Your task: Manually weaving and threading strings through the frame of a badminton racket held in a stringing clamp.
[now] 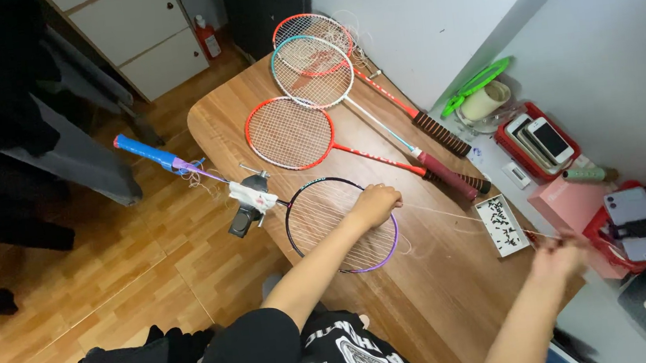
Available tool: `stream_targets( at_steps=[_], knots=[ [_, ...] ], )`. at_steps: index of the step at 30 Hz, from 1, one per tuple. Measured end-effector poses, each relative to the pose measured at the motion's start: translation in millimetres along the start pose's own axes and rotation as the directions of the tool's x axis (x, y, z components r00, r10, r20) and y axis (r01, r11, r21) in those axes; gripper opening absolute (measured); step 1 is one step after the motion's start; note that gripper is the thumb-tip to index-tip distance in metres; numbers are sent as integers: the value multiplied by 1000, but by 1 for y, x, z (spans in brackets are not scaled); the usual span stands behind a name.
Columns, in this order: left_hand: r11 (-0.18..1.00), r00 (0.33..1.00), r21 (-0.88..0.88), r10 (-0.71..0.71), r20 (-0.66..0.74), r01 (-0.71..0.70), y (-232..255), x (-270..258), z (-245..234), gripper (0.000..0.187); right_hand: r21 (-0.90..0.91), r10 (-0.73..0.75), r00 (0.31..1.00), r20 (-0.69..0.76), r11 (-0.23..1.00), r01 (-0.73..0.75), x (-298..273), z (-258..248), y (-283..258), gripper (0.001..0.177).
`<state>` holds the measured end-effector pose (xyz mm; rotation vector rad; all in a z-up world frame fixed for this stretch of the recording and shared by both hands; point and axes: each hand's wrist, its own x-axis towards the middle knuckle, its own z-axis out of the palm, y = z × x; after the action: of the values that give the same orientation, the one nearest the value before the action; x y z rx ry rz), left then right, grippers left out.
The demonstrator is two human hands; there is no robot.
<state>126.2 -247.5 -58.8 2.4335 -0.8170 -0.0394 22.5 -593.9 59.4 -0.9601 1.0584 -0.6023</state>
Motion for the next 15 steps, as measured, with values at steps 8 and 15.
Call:
stream_targets(
  at_steps=[8,15],
  knots=[
    [991,986,-55,-114,119,121,17,11,-5,14,-459,-610,644,462,458,762,89,-35,80,16],
    [988,982,-48,-141,129,148,27,25,7,15,-986,565,815,127,164,40,0,-12,80,72]
  ],
)
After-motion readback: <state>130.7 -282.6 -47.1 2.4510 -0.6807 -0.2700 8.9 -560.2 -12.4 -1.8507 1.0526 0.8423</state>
